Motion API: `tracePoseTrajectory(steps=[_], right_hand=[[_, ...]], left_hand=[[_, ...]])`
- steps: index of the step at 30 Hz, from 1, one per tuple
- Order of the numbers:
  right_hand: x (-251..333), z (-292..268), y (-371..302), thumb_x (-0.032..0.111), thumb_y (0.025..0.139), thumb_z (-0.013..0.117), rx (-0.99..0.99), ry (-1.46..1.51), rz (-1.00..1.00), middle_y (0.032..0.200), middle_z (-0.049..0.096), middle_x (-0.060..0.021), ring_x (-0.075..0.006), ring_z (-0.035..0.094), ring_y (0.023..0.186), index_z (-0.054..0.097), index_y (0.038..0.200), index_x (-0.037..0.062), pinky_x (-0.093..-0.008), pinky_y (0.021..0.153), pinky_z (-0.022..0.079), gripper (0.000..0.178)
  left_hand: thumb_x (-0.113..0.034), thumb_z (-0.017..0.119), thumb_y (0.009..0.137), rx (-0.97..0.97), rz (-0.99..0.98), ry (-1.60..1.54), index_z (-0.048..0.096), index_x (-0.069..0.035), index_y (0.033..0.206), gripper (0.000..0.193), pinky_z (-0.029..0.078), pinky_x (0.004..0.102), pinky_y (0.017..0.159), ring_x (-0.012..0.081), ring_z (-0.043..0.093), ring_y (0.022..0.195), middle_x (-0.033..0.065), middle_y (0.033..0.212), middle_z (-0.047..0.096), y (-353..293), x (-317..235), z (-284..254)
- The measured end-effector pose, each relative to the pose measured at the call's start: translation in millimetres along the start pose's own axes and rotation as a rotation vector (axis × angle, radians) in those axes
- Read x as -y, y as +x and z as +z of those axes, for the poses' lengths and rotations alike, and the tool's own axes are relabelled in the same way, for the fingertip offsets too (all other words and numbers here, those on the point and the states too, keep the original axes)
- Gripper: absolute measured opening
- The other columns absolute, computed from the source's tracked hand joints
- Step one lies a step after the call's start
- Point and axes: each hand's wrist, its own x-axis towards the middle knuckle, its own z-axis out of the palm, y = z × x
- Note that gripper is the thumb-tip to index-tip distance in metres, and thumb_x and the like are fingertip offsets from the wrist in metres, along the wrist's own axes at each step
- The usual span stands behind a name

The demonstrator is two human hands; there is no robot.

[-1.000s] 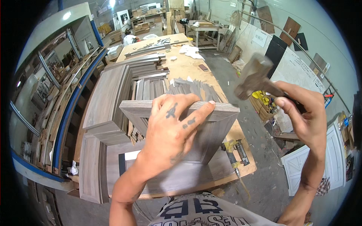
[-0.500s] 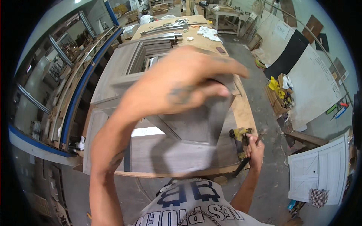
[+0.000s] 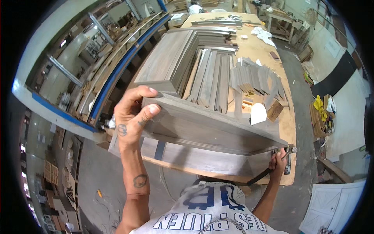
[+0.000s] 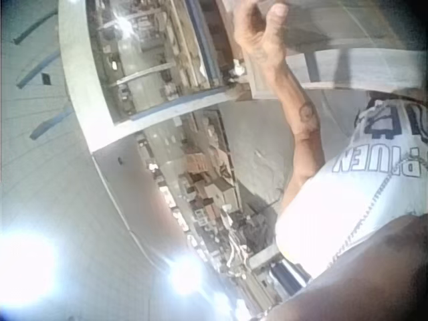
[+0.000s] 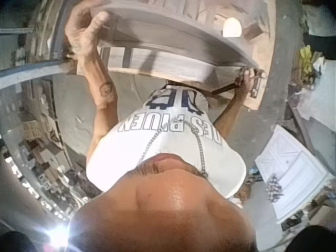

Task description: Assembling a wooden frame onto a panel using wood glue, a square, and a pneumatic nail gun, then tapping with a hammer.

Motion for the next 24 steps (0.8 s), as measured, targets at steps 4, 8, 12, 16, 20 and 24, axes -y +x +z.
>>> tracePoseTrajectory(steps=[4, 8, 12, 16, 20, 24], right_hand=[[0.1, -11.8, 14.9, 0.023, 0.099, 0.059, 0.096, -0.111, 0.077, 0.065, 0.045, 0.0045, -0.0026, 0.030, 0.040, 0.043, 0.094, 0.0155, -0.0190, 0.035, 0.028, 0.018], [12.2, -11.1, 25.2, 0.020, 0.097, 0.061, 0.093, -0.098, 0.016, 0.065, 0.049, 0.0018, -0.0041, 0.033, 0.038, 0.047, 0.095, 0.0114, -0.0201, 0.033, 0.028, 0.017], [23.6, -18.7, 37.3, 0.018, 0.096, 0.064, 0.066, -0.212, -0.057, 0.069, 0.054, -0.0026, -0.0057, 0.036, 0.036, 0.047, 0.097, 0.0088, -0.0206, 0.032, 0.032, 0.019], [33.6, -12.4, 37.2, 0.019, 0.095, 0.065, 0.114, -0.344, -0.044, 0.068, 0.056, -0.0045, -0.0061, 0.038, 0.036, 0.048, 0.099, 0.0080, -0.0213, 0.032, 0.033, 0.020], [33.8, 3.8, 23.7, 0.027, 0.098, 0.061, 0.080, -0.456, -0.060, 0.069, 0.058, -0.0056, -0.0058, 0.038, 0.036, 0.049, 0.097, 0.0073, -0.0212, 0.032, 0.034, 0.023], [31.9, 1.0, 13.5, 0.035, 0.100, 0.056, 0.059, -0.438, -0.077, 0.073, 0.061, -0.0076, -0.0056, 0.039, 0.037, 0.050, 0.097, 0.0050, -0.0211, 0.032, 0.033, 0.031]], left_hand=[[-0.005, 0.081, 0.076, 0.002, -0.037, -0.102, 0.066, -0.002, 0.106, 0.033, 0.044, 0.0290, 0.090, 0.0163, 0.058, 0.099, 0.0071, 0.105, 0.064, -40.0, 48.9, -41.2], [-0.005, 0.079, 0.078, -0.089, -0.285, -0.121, 0.062, -0.004, 0.118, 0.043, 0.043, 0.0321, 0.095, 0.0179, 0.056, 0.106, 0.0068, 0.111, 0.063, -86.5, 81.3, -56.1], [-0.004, 0.076, 0.082, -0.070, -0.447, -0.116, 0.059, -0.006, 0.127, 0.048, 0.044, 0.0306, 0.096, 0.0176, 0.056, 0.108, 0.0061, 0.116, 0.062, -121.4, 125.4, -72.2], [-0.009, 0.079, 0.079, 0.023, -0.597, -0.013, 0.062, -0.007, 0.124, 0.048, 0.049, 0.0308, 0.088, 0.0172, 0.060, 0.101, 0.0056, 0.116, 0.064, -157.7, 168.0, -82.8], [-0.016, 0.076, 0.081, 0.185, -0.465, 0.338, 0.066, -0.006, 0.116, 0.038, 0.049, 0.0316, 0.087, 0.0260, 0.064, 0.096, 0.0113, 0.110, 0.067, -173.6, 176.3, -86.7], [0.000, 0.073, 0.073, 0.169, -0.195, 0.724, 0.067, -0.012, 0.121, 0.050, 0.044, 0.0409, 0.099, 0.0291, 0.060, 0.114, 0.0103, 0.125, 0.063, -176.4, 160.6, -66.5]])
